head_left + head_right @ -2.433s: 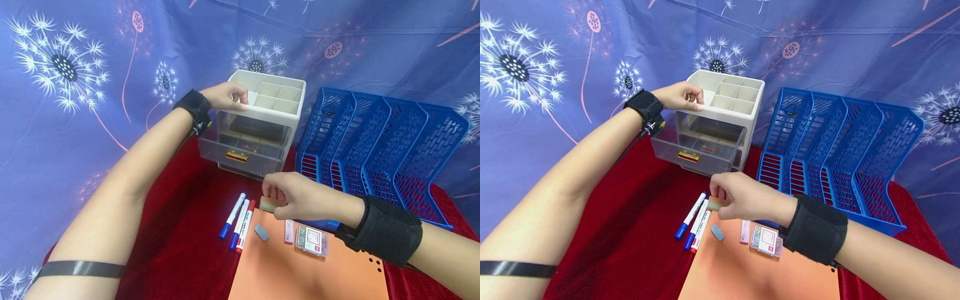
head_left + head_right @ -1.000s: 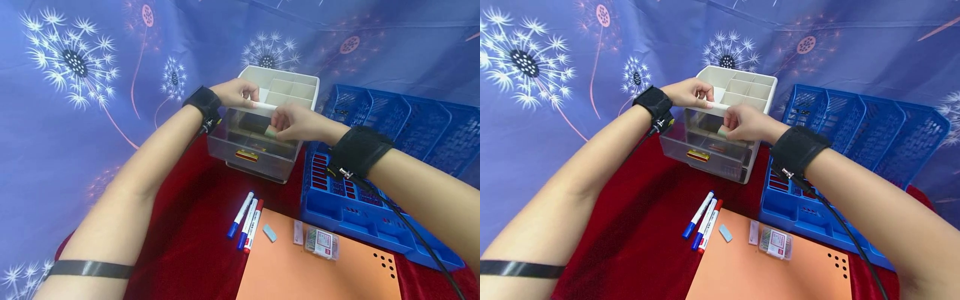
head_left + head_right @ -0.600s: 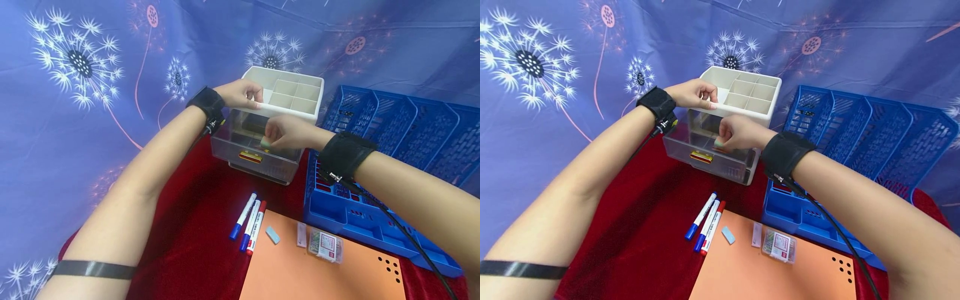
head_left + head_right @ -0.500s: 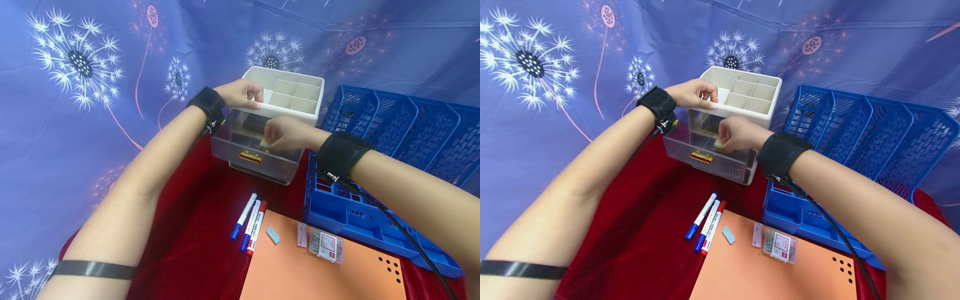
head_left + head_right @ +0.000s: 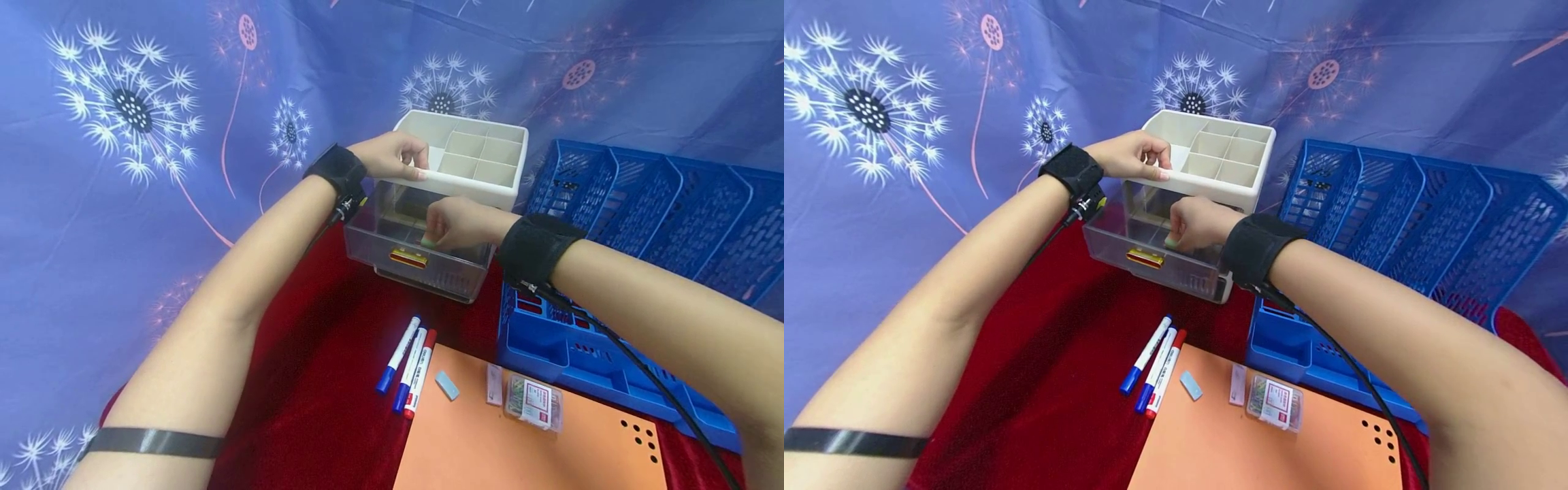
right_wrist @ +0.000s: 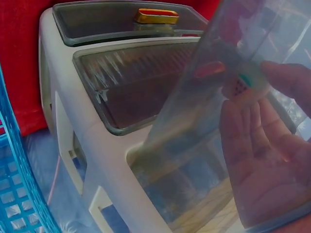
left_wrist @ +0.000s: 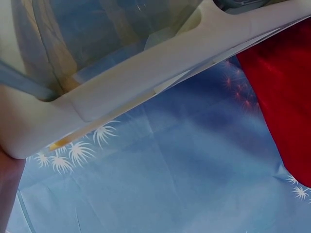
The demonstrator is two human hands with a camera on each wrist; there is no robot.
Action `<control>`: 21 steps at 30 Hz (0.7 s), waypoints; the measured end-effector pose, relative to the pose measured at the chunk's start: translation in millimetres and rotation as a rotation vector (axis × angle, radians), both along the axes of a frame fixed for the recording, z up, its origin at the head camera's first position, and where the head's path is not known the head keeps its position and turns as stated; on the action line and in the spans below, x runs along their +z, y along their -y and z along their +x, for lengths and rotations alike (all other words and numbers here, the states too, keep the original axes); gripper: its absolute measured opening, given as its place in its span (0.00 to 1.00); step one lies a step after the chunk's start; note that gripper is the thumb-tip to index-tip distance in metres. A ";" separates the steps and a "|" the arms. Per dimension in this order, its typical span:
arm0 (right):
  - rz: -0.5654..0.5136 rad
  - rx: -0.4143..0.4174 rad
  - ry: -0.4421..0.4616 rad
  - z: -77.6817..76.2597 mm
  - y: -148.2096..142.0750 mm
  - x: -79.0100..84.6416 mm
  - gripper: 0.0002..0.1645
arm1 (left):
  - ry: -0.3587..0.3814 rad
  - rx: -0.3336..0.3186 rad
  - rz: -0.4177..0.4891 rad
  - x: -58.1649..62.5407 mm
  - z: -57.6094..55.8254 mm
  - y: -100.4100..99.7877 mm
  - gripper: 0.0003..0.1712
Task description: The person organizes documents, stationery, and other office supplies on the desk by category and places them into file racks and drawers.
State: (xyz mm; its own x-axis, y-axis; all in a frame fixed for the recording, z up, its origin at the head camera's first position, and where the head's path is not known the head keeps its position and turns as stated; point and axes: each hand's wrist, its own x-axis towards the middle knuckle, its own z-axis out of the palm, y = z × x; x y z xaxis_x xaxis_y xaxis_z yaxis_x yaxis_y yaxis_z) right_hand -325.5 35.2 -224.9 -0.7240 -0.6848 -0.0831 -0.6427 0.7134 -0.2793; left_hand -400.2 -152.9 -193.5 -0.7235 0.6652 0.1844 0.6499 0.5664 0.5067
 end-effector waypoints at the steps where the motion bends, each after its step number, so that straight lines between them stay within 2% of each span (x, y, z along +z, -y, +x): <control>1: 0.005 -0.005 0.000 -0.4 0.3 -0.2 0.09 | -0.001 0.000 0.002 0.0 0.1 0.1 0.05; 9: 0.033 -0.032 0.013 0.4 2.3 0.1 0.10 | -0.001 -0.006 0.004 -0.5 1.5 -0.1 0.05; 13: 0.015 0.001 -0.014 -1.0 2.3 -1.0 0.08 | -0.010 -0.010 0.003 -1.0 0.2 1.2 0.05; 21: 0.015 -0.024 -0.026 7.8 2.1 6.8 0.09 | -0.011 -0.018 0.003 0.3 0.1 1.5 0.05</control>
